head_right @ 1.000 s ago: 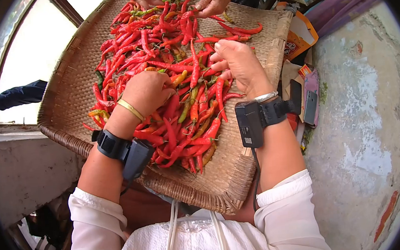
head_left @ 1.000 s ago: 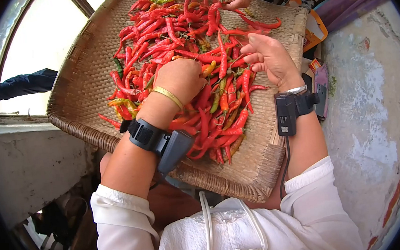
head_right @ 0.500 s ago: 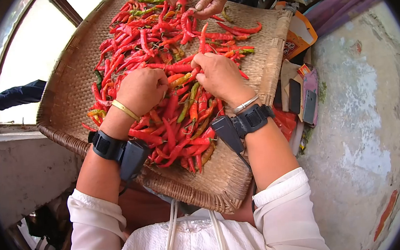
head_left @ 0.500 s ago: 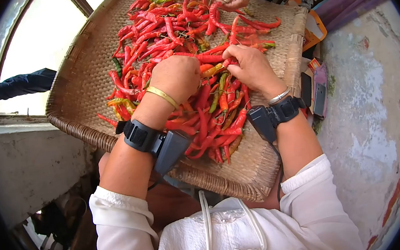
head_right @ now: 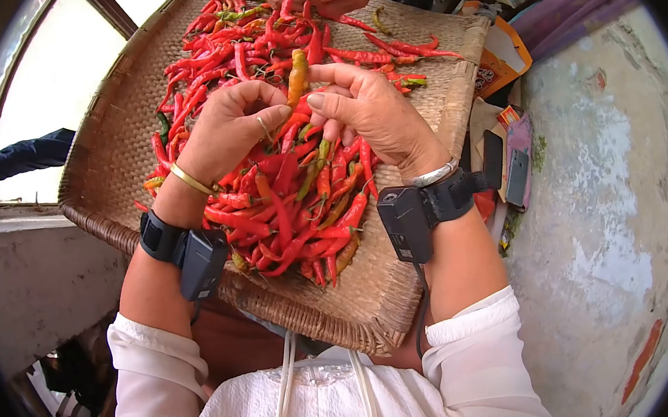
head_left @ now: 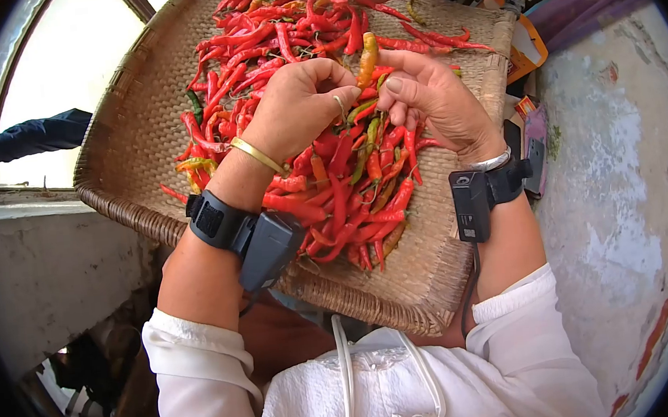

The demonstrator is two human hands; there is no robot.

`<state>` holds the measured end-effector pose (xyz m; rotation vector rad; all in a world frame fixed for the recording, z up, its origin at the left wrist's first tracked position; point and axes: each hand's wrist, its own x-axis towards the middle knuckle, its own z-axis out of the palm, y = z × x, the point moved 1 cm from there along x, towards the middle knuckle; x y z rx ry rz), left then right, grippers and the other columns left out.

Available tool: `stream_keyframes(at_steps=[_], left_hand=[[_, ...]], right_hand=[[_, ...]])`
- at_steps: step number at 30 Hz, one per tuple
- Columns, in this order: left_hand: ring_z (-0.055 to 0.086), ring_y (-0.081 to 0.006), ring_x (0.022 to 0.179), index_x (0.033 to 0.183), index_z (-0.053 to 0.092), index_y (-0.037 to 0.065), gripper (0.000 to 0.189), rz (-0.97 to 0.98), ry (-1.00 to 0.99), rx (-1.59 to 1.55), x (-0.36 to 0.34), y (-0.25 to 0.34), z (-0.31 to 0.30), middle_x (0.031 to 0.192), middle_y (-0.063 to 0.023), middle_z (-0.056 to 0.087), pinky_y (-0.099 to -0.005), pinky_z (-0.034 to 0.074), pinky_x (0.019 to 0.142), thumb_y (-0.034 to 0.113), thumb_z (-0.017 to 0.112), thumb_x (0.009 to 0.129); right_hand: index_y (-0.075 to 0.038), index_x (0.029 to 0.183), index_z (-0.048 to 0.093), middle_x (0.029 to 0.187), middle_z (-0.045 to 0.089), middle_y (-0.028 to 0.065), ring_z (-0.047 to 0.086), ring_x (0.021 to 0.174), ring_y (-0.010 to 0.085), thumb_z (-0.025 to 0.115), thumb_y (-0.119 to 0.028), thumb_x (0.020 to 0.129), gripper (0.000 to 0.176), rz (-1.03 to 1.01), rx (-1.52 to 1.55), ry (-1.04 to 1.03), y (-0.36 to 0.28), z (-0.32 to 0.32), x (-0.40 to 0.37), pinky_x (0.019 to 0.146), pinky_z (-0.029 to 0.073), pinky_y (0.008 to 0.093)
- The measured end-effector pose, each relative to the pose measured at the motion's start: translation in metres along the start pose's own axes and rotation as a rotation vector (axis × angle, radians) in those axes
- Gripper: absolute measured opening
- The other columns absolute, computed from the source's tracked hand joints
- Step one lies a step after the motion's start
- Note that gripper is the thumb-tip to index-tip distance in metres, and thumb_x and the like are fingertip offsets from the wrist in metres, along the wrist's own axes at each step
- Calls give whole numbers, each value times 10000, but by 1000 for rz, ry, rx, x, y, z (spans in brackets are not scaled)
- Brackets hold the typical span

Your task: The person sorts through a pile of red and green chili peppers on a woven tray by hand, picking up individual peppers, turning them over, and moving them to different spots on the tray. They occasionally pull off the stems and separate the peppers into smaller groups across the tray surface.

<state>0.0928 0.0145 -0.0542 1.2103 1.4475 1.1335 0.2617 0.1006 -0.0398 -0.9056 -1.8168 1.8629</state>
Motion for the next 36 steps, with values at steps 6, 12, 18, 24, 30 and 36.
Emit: stream_keyframes(at_steps=[6,12,18,24,30,36], left_hand=[[522,-45,630,835,612,7,116,92,-77,98,0,-5,4,713,21,576,-204,443,552,121,594,847],[583,-185,649,848,617,14,166,134,160,599,-1,-10,-6,715,-81,606,-307,467,601,171,622,793],[588,-324,717,819,625,49,244,51,43,986,0,-12,1,718,-149,604,-418,463,648,276,634,734],[593,-318,712,767,627,51,240,-40,-61,1037,4,-20,7,706,-141,610,-412,467,649,287,640,725],[598,-305,691,757,627,48,173,71,-78,933,3,-24,9,699,-131,616,-396,472,637,215,634,716],[599,-295,682,770,626,45,164,70,-44,757,4,-17,1,697,-119,620,-380,473,637,199,632,716]], right_hand=[[-23,959,570,686,583,-9,520,531,21,570,-162,853,174,51,78,-99,4,-6,4,454,399,139],[-23,972,565,709,599,24,558,580,51,561,-191,864,199,-188,328,460,-16,-36,2,486,431,166],[-13,863,617,748,643,130,615,639,220,612,-287,776,287,73,-872,234,26,-53,6,572,473,322],[-37,742,632,704,618,156,598,658,288,626,-319,718,283,305,-1231,-11,45,-43,16,623,462,376],[-71,692,604,685,611,125,597,685,283,649,-272,681,206,207,-1091,-15,53,-35,14,648,465,368],[-29,774,598,701,618,58,593,625,143,636,-199,759,175,76,-695,149,3,-51,5,526,451,266]])
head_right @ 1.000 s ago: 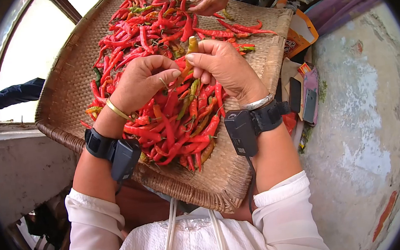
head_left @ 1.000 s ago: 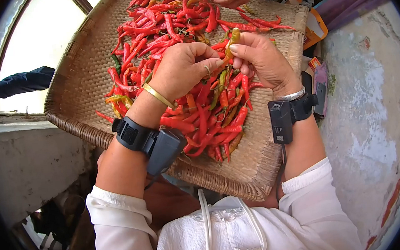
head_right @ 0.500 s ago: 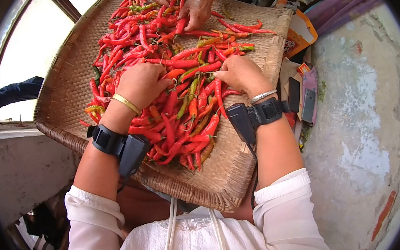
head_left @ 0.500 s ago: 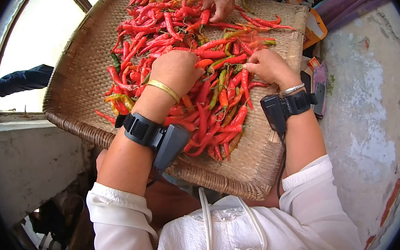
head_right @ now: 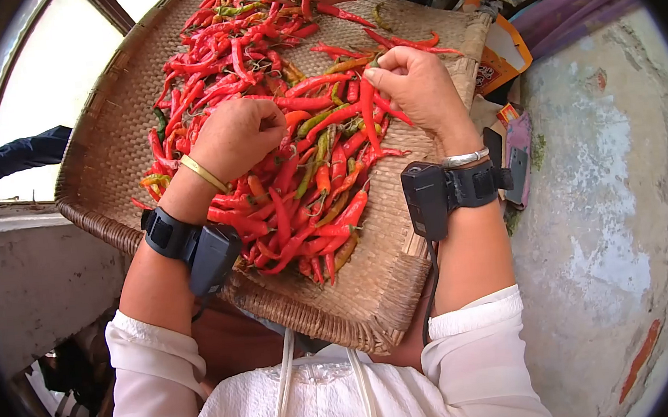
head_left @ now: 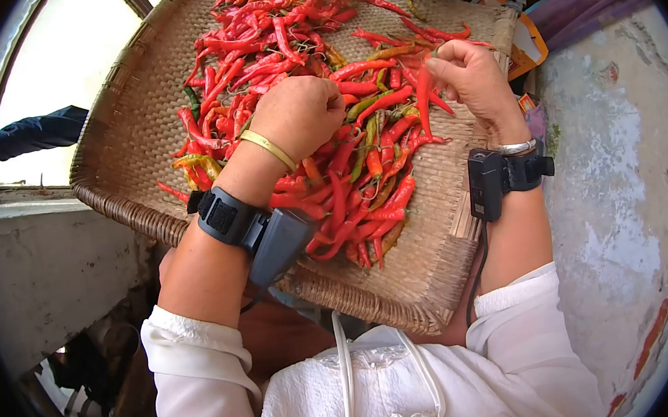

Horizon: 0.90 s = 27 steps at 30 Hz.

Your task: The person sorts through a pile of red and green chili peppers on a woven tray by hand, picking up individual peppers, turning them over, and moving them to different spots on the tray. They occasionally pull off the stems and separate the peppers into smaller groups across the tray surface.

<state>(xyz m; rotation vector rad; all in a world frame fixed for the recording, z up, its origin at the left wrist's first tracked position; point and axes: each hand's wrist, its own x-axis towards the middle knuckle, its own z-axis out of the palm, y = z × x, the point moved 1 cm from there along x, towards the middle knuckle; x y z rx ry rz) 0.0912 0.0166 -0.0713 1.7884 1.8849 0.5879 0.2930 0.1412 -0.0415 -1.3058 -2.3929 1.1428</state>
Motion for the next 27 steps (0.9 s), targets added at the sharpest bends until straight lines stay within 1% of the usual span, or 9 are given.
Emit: stream_keyframes(at_steps=[2,5,9,14,20,21,23,25,27], left_hand=[[598,-296,688,770,627,46,169,-7,-17,-36,0,0,2,704,-120,621,-382,472,638,206,634,718],[600,-300,714,767,628,48,199,-38,30,105,-1,3,8,735,-126,624,-398,473,638,239,646,714],[606,-297,743,763,637,63,227,-126,-34,323,-2,6,6,753,-127,624,-409,477,646,280,660,700],[609,-298,740,755,652,84,216,-132,-30,446,-3,4,7,748,-125,622,-412,482,649,290,662,693],[636,-268,800,822,672,77,167,-221,-109,481,0,8,3,837,-121,652,-385,509,685,196,596,733],[618,-285,750,773,643,67,144,-156,22,425,-2,7,3,777,-118,631,-396,495,657,192,600,714],[599,-303,700,724,615,58,133,-91,151,369,-4,6,2,718,-115,609,-406,481,628,187,605,694],[592,-303,672,724,581,43,126,157,395,254,-6,9,-3,701,-111,601,-398,477,614,167,596,713],[592,-300,668,745,586,42,134,148,337,178,-6,13,-9,700,-113,602,-391,474,608,174,601,724]], right_hand=[[13,903,574,721,611,33,568,604,69,614,-203,820,234,-136,695,395,-3,-3,0,476,422,179],[39,1056,523,756,618,42,561,587,57,612,-232,837,360,-55,807,309,-8,7,0,469,416,148],[39,1036,582,748,627,51,569,570,79,609,-203,824,322,24,315,110,-4,29,-2,492,454,194],[4,926,636,681,619,77,589,598,124,642,-168,762,237,-118,122,-8,-9,48,-1,591,474,285],[-8,982,609,737,583,19,530,642,70,622,-111,787,221,-259,-12,-48,-10,62,-2,560,426,215],[-8,982,609,737,583,19,530,642,70,622,-111,787,221,-260,-12,-51,-13,63,-2,560,426,215],[-32,928,634,743,636,125,621,698,249,645,-147,726,233,-390,12,163,-22,62,-4,655,482,331],[-44,930,634,739,636,118,614,689,261,637,-145,729,225,-509,-61,279,-27,62,-4,652,480,337],[-56,932,635,735,635,112,608,680,274,630,-143,732,219,-625,-136,397,-31,57,-6,650,477,343]])
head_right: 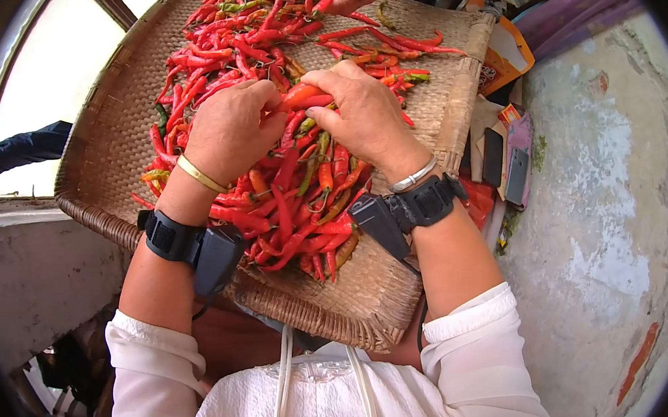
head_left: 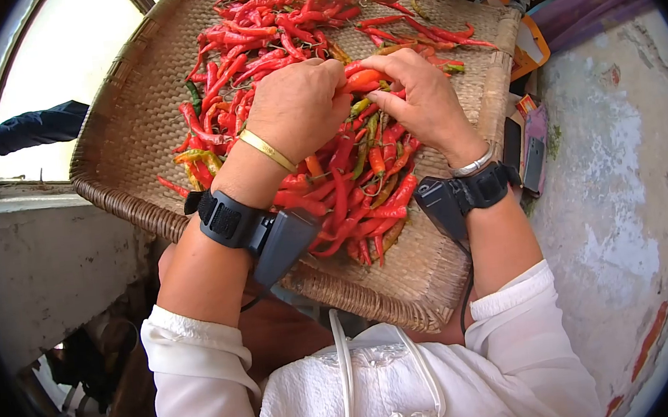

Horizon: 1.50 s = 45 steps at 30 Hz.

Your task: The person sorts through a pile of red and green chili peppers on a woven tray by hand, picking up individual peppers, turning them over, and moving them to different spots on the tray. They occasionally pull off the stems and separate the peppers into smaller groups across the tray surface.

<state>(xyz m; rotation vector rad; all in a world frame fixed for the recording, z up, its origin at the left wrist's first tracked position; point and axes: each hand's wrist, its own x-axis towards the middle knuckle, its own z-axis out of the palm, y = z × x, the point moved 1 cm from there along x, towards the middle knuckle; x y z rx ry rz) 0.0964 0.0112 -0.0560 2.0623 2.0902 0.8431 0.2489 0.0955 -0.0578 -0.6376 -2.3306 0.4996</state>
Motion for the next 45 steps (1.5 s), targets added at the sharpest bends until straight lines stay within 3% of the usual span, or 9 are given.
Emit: stream_keyframes(at_steps=[6,8,12,17,21,28,35,40,45], left_hand=[[592,-298,668,823,620,57,197,-82,-22,-102,3,-7,-2,698,-119,607,-385,462,593,236,632,742],[593,-301,672,839,627,63,218,-138,-38,-63,2,-10,-2,700,-122,609,-392,461,597,257,638,741],[604,-309,723,821,637,71,228,-154,-319,77,-2,-9,0,734,-134,620,-413,478,641,286,614,749],[615,-309,774,794,646,67,224,-123,-503,96,-6,-6,9,780,-138,632,-422,495,677,280,587,758],[605,-296,726,815,643,93,164,-97,-478,42,-9,-4,14,739,-103,628,-402,480,644,237,611,743],[608,-285,746,824,648,113,162,-97,-524,80,-11,-5,13,759,-94,633,-400,485,650,249,581,768],[607,-289,733,816,646,113,165,-110,-535,74,-11,-5,15,749,-92,632,-401,482,643,255,573,776],[598,-297,692,782,638,80,188,-42,-543,18,-12,-9,18,700,-104,620,-397,473,635,255,568,780],[597,-295,675,774,638,60,185,-53,-577,-113,-13,-8,11,676,-113,613,-390,472,636,231,570,774]], right_hand=[[-46,907,637,682,618,82,580,589,252,607,-158,775,175,335,86,-464,21,-29,2,585,458,330],[-11,889,629,656,604,57,567,544,152,592,-172,815,181,701,212,-375,35,-37,3,511,445,277],[2,1002,624,645,574,17,523,527,75,598,-184,832,253,795,648,106,44,-28,7,450,423,195],[-8,1180,499,845,608,118,612,755,202,612,-161,784,439,505,220,-400,45,-1,4,686,483,316],[-62,1124,524,1065,545,171,526,991,339,612,-164,767,382,142,-107,-380,38,26,-4,841,431,401],[-76,964,591,918,592,133,575,894,304,652,-218,737,274,269,-351,-588,30,25,0,764,459,407],[-49,783,622,732,623,118,608,732,294,645,-219,731,179,387,-296,-424,42,21,6,667,478,411],[4,802,646,685,619,26,576,647,55,555,-282,858,305,819,946,134,47,-3,22,444,421,193],[-29,901,637,844,635,96,619,719,186,591,-204,795,210,718,392,-216,52,-8,16,580,486,302]])
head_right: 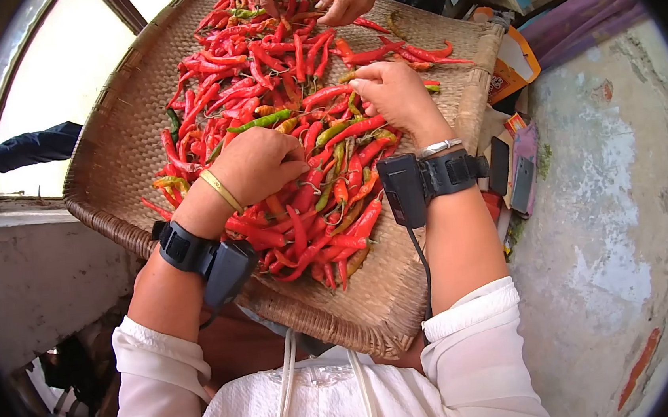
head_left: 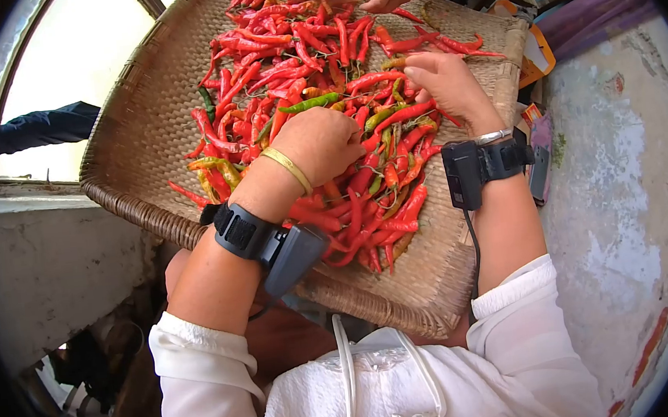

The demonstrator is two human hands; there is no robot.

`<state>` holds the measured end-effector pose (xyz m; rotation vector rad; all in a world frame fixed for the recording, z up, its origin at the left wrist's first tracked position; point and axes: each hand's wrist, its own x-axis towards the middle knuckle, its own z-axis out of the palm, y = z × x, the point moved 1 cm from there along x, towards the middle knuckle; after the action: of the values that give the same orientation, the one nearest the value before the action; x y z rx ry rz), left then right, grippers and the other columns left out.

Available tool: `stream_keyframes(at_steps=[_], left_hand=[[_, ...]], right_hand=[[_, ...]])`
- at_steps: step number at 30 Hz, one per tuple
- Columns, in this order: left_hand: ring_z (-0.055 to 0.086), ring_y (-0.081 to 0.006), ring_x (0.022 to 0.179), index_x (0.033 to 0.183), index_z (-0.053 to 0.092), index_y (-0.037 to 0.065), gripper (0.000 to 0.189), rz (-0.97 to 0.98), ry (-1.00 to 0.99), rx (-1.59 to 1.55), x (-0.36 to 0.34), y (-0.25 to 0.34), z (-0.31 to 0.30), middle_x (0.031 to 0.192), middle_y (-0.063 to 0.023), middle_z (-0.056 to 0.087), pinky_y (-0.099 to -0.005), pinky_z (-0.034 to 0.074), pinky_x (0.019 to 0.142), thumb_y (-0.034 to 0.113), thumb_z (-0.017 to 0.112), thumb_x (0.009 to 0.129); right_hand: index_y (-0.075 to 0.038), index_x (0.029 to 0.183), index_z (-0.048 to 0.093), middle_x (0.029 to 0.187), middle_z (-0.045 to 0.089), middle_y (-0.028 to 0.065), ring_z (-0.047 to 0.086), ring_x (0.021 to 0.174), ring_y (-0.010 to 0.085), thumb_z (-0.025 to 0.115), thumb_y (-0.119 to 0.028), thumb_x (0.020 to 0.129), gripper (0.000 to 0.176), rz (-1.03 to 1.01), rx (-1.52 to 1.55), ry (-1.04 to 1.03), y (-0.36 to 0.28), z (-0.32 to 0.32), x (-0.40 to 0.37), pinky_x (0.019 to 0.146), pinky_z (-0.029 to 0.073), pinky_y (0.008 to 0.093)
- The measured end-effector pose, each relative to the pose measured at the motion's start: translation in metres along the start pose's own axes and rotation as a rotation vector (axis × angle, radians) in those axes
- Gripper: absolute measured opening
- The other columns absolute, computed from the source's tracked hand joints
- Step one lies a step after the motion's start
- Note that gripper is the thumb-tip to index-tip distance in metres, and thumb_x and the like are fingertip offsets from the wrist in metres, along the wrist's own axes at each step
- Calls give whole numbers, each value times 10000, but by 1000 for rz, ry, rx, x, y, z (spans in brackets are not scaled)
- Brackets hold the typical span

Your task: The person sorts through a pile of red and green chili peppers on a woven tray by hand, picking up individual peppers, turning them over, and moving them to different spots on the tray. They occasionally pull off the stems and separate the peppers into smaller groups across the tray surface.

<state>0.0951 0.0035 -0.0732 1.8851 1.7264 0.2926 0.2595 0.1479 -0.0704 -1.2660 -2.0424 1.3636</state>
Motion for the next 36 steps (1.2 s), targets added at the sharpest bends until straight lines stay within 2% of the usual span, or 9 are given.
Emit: stream_keyframes(at_steps=[2,10,15,17,19,21,23,27,36], left_hand=[[598,-292,671,773,640,57,179,-6,-27,-54,-3,0,1,671,-115,612,-388,471,637,223,572,771],[608,-277,685,773,647,54,190,36,-160,-40,-5,1,-4,701,-117,628,-369,473,660,240,610,757],[611,-270,693,810,652,52,214,87,-185,-142,-10,1,-9,723,-117,635,-357,473,664,259,635,757],[618,-258,707,861,654,43,257,158,-213,-226,-11,2,-11,762,-122,643,-342,475,673,279,650,759],[621,-242,711,880,650,35,283,205,-214,-284,-12,0,-8,772,-120,644,-334,475,675,293,653,765],[624,-226,715,899,647,26,308,250,-218,-341,-14,-1,-10,782,-118,645,-326,476,677,306,656,770],[616,-194,713,917,637,10,350,204,-308,-509,-17,-2,-19,790,-111,643,-312,475,677,333,654,783],[595,-253,650,863,634,1,264,44,154,-240,-12,-15,-36,694,-117,618,-346,459,623,258,584,829],[568,-283,830,787,630,50,188,-153,332,360,-1,-27,-13,816,-119,569,-388,476,729,222,631,713]], right_hand=[[-50,983,594,903,607,98,610,820,252,609,-128,737,258,-272,-726,-181,12,4,0,701,494,339],[-81,881,607,831,605,110,573,846,309,598,-80,700,181,-226,-1023,-200,18,18,-14,729,458,390],[-43,776,613,742,596,115,599,760,234,629,-122,686,121,-160,-595,-140,-14,-4,-17,648,473,359],[-13,879,604,711,587,75,590,724,136,640,-138,734,196,-49,-352,-159,-6,-6,-7,601,473,294],[53,992,545,710,588,48,568,669,84,607,-140,801,278,-50,575,182,-15,-3,-3,574,460,231],[107,1112,460,729,598,43,559,636,75,585,-146,835,395,-72,587,183,-17,-2,-4,558,445,190],[90,1127,495,731,596,53,565,648,81,598,-158,822,406,25,91,72,-10,3,-6,578,455,208],[-51,992,629,866,623,148,608,798,291,638,-156,727,286,-355,-541,-90,12,28,-6,713,475,373],[-60,842,637,855,587,144,582,834,314,637,-159,702,172,-334,-837,-83,5,40,-15,724,465,414]])
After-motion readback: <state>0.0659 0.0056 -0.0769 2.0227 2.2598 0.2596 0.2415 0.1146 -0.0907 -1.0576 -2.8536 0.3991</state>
